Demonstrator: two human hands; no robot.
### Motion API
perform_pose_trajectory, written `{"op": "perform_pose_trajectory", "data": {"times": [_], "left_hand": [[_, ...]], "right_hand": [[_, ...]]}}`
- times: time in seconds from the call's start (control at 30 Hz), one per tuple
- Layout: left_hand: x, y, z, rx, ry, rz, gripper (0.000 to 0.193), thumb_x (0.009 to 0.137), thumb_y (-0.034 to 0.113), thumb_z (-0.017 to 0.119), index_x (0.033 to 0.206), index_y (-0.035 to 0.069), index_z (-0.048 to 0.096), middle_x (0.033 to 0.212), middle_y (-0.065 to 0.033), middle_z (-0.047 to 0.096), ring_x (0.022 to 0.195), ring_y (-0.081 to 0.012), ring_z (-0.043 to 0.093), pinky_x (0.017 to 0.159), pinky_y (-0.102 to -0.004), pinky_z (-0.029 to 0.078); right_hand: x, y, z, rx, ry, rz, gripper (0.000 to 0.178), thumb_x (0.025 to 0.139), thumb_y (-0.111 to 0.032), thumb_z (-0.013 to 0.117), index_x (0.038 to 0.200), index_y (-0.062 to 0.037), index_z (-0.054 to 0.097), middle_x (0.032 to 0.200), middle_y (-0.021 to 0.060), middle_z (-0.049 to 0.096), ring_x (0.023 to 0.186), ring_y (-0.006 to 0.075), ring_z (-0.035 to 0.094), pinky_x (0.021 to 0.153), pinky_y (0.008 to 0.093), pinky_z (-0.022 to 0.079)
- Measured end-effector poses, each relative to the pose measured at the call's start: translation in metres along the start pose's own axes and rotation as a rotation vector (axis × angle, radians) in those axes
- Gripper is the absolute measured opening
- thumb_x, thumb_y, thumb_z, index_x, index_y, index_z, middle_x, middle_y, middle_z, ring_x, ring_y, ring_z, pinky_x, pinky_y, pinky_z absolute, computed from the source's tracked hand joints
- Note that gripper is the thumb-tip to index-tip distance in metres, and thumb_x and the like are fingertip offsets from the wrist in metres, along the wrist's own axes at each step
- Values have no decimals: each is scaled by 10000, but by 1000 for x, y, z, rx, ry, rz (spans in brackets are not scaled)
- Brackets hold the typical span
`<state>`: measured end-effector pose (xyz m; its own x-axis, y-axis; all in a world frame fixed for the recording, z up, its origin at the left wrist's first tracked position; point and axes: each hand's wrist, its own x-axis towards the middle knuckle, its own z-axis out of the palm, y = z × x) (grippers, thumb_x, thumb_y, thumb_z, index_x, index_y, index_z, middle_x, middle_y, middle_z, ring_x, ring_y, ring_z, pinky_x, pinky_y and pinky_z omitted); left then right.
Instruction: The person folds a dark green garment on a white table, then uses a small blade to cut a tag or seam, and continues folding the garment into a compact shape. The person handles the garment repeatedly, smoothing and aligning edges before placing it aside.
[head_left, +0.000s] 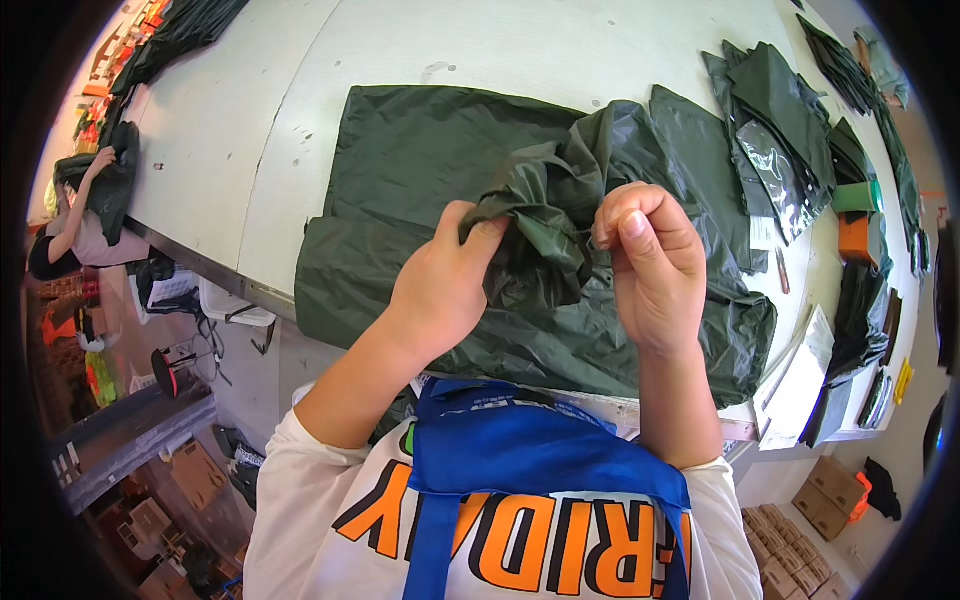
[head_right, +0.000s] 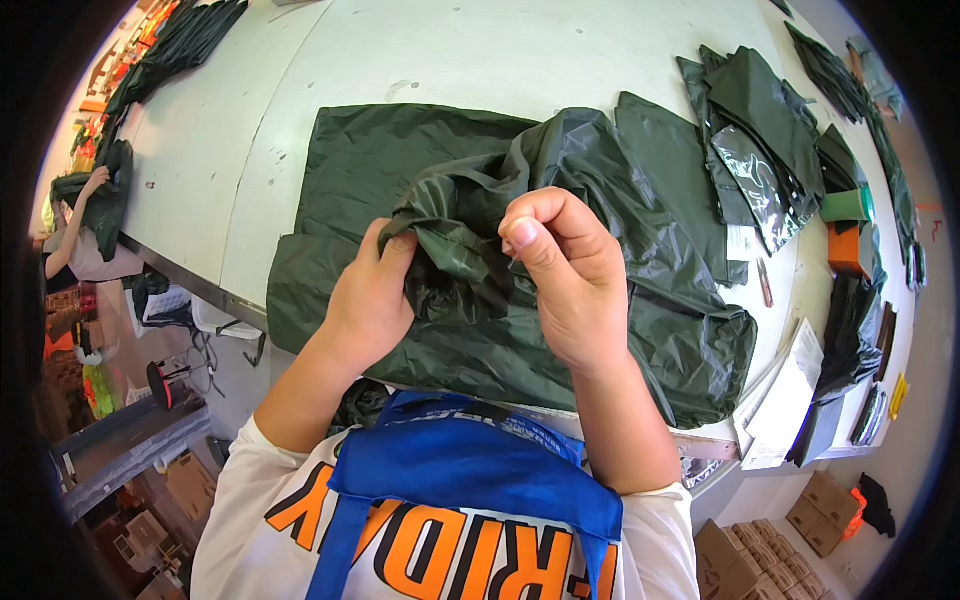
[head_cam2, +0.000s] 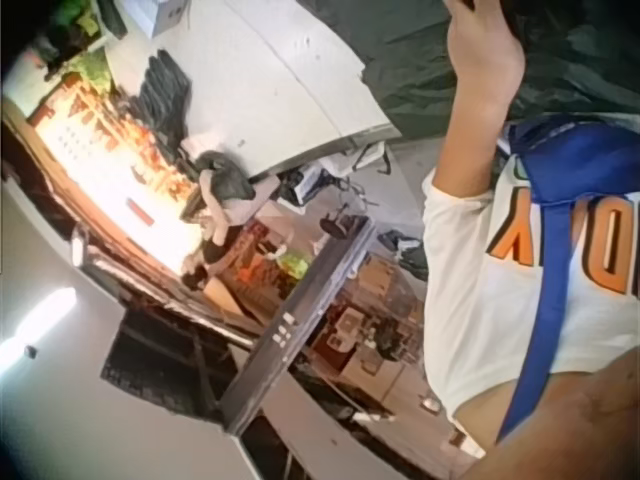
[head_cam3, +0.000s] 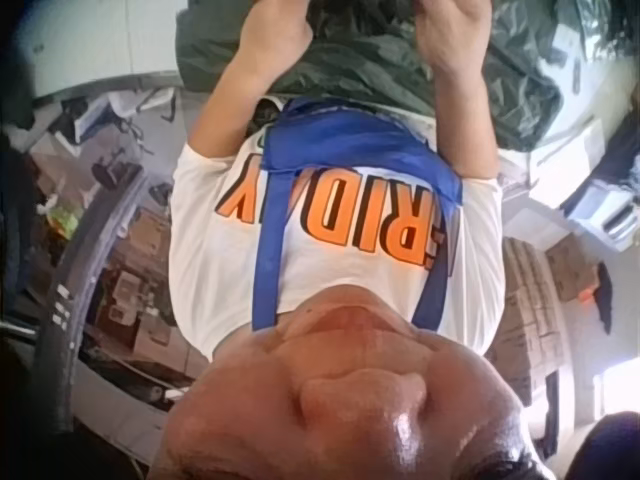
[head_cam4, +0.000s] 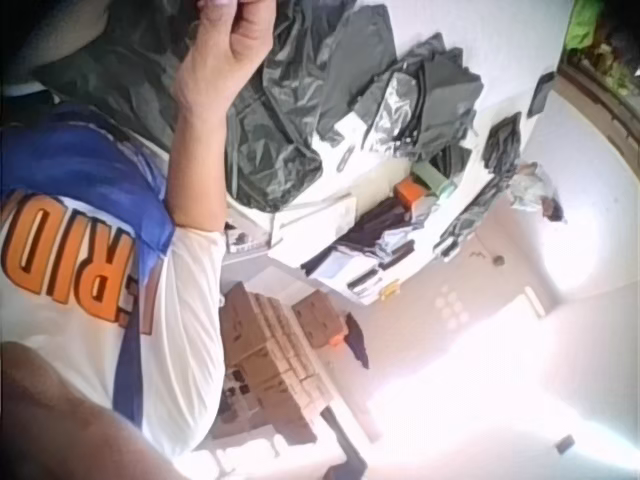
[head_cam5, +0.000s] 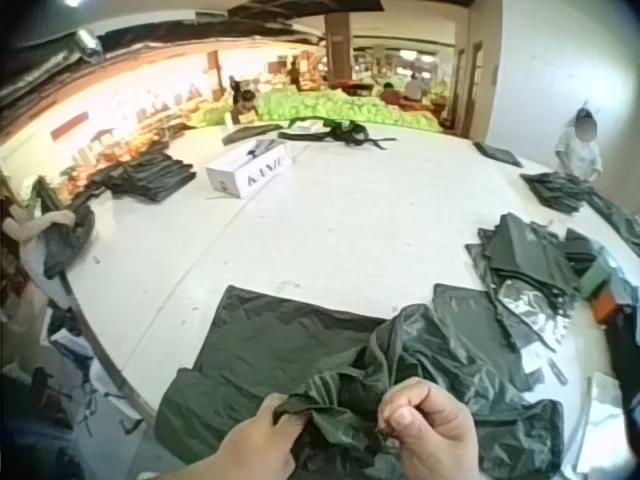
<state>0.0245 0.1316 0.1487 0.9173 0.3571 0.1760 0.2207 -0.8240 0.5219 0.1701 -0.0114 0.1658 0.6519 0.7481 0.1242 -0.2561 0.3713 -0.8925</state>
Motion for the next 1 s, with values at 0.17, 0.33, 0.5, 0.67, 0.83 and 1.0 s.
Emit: {"op": "perform_pose_trajectory", "data": {"times": [0.17, 0.33, 0.5, 0.67, 0.83, 1.0], "left_hand": [[-6, 5, 6, -42, 7, 24, 591, 687, -117, 539, 1249, 48, 464, 1092, -213, 490, 724, -414, 592, 616, -461, 498], [-2, 10, 12, -8, 8, 21, 513, 685, -95, 540, 1180, 27, 483, 1134, -222, 494, 747, -427, 598, 627, -467, 507], [-25, 1, 37, 17, -96, 1, 426, 717, -56, 532, 1137, -2, 482, 1201, -282, 470, 790, -448, 605, 682, -460, 524], [-50, -6, 35, -157, -886, -16, 397, 841, 89, 578, 1213, 14, 461, 1331, -360, 366, 960, -454, 594, 830, -431, 510], [-31, -2, 2, -413, -726, 103, 162, 816, 168, 683, 945, 72, 672, 1156, -142, 592, 968, -305, 614, 836, -353, 507], [-16, 40, 40, -366, -385, 219, 416, 721, 212, 762, 1064, 48, 592, 1081, -118, 561, 1004, -298, 559, 866, -375, 465]], "right_hand": [[-14, -10, 2, -520, 50, -97, 218, 808, -43, 670, 1019, -11, 626, 918, 47, 607, 784, 115, 521, 712, 231, 429], [-19, -10, -11, -647, 34, -90, 65, 816, 29, 645, 869, 3, 617, 860, 63, 608, 715, 128, 539, 640, 253, 451], [7, -2, -219, -1112, 575, -67, 290, 909, -193, 584, 1130, -7, 598, 1049, 136, 618, 930, 231, 584, 857, 324, 450], [-76, -15, -446, -1795, 985, 741, 721, 856, -231, 573, 1476, -138, 217, 1510, 93, 303, 1354, 348, 326, 1027, 583, 329], [-101, -24, -475, -2095, 664, 655, 249, 904, -194, 464, 1028, -43, 618, 1020, 272, 604, 953, 416, 606, 798, 503, 483], [-65, -25, -321, -1211, 868, 54, 230, 951, -165, 473, 1072, -7, 589, 765, 34, 604, 588, 83, 515, 546, 230, 427]]}}
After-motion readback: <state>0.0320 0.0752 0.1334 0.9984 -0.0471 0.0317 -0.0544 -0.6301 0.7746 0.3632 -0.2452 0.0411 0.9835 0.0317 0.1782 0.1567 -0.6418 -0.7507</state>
